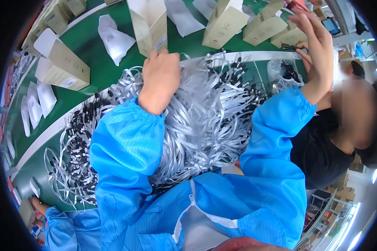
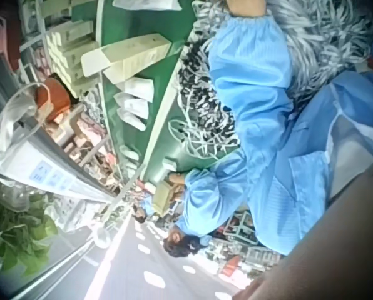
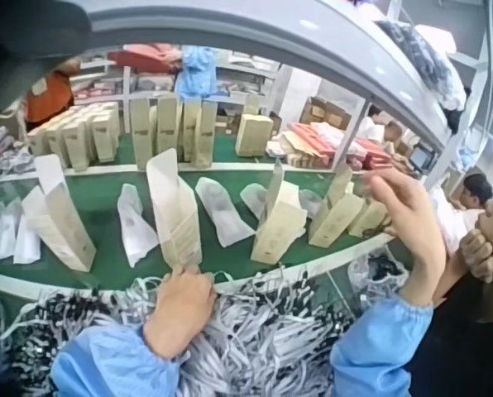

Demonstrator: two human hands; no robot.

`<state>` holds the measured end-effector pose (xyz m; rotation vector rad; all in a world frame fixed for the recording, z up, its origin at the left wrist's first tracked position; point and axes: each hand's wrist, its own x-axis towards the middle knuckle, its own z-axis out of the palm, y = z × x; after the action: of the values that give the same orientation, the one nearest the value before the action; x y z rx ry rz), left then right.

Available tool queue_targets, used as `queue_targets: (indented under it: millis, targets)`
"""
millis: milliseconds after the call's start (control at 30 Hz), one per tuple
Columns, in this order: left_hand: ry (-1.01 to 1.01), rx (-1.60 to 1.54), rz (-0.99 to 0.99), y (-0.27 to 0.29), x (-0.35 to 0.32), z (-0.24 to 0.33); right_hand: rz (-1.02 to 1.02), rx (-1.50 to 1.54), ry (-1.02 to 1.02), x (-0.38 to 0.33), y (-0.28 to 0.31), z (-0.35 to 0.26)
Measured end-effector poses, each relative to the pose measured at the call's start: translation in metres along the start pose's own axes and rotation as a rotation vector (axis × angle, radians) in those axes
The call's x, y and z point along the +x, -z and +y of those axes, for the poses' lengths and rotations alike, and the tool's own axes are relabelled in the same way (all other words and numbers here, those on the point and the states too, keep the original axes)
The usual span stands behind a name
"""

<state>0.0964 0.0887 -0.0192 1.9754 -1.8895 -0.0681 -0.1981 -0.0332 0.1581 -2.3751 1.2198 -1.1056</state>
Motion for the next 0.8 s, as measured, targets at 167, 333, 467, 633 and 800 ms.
queue_targets:
  millis: [167, 333, 467, 633, 800]
  targets:
    - [-0.050, -0.018, -0.030, 0.017, -0.005, 0.013, -0.511, -0.006, 0.165, -0.019, -0.086, -0.042]
    - [-0.022, -0.011, -0.124, 0.027, -0.006, 0.016, -0.778, -0.154, 0.129, -0.006, -0.213, -0.005]
    - [-0.007, -0.072, -0.142, 0.046, -0.006, 0.029, -0.935, -0.134, 0.117, 0.004, -0.239, 0.013]
    - [-0.106, -0.248, 0.514, 0.017, 0.000, 0.018, -0.967, 0.249, 0.351, 0.015, -0.205, -0.010]
    - [-0.212, -0.827, -0.065, 0.066, 0.011, 0.034, -0.546, 0.606, 0.128, 0.000, -0.087, -0.012]
